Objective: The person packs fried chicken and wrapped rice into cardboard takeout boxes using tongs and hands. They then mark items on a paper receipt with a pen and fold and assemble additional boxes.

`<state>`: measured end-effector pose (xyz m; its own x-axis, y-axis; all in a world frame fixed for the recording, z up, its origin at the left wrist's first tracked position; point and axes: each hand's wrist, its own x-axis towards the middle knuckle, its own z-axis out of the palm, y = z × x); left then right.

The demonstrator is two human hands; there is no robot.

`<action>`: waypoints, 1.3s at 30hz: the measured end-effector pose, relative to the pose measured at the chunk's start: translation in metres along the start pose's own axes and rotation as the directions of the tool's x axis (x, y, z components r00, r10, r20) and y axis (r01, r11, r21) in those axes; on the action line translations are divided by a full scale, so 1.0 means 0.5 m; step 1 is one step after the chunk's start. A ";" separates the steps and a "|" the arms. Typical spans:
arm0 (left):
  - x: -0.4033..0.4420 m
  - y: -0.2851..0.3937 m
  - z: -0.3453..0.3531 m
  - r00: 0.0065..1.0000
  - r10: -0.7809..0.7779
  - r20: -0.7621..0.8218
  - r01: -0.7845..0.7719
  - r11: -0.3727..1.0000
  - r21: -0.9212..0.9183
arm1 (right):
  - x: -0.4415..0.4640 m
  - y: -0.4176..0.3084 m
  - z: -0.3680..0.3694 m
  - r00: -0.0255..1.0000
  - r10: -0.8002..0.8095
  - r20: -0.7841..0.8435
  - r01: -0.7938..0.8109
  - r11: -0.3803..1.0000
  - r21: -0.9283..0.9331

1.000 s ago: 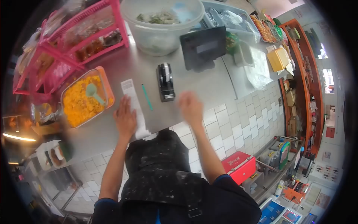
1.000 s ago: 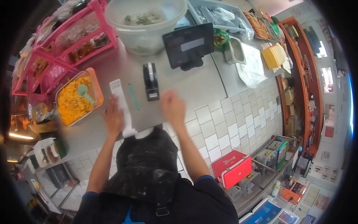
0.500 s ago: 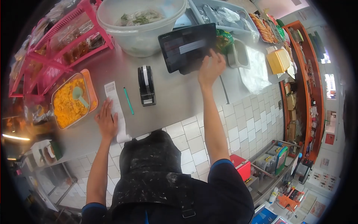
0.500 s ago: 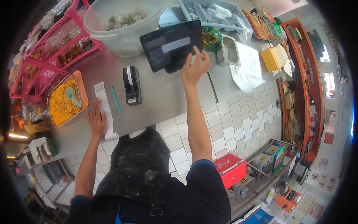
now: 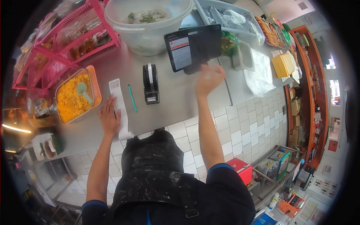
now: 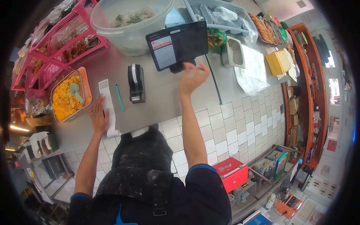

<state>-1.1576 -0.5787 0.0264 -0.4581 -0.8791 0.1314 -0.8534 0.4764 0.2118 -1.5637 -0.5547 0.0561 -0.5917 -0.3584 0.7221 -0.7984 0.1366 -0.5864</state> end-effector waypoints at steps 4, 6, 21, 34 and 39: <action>-0.001 -0.001 0.003 1.000 -0.003 -0.018 0.002 1.000 -0.013 | -0.050 0.045 -0.051 0.883 0.413 -0.224 -0.416 0.908 0.036; -0.002 0.004 0.003 0.999 -0.023 -0.026 0.022 1.000 -0.021 | -0.104 -0.017 -0.073 0.858 0.499 0.122 -0.514 0.838 0.184; -0.028 0.040 0.001 0.987 -0.001 -0.163 -0.041 0.968 -0.249 | -0.342 -0.313 -0.099 0.725 -0.211 0.656 -0.127 0.895 0.428; -0.037 0.059 0.024 0.975 -0.160 0.153 0.212 0.872 -0.441 | -0.221 -0.412 0.067 0.448 -0.178 0.876 0.221 0.972 0.084; -0.058 0.066 0.021 0.969 -0.178 0.169 0.239 0.836 -0.494 | -0.263 -0.112 0.234 0.264 -0.536 0.802 0.718 0.665 0.207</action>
<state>-1.1753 -0.5376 0.0194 -0.3346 -0.9395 -0.0741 -0.7001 0.1952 0.6868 -1.4281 -0.6235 -0.0488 0.3608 -0.9084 0.2110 -0.9322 -0.3581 0.0526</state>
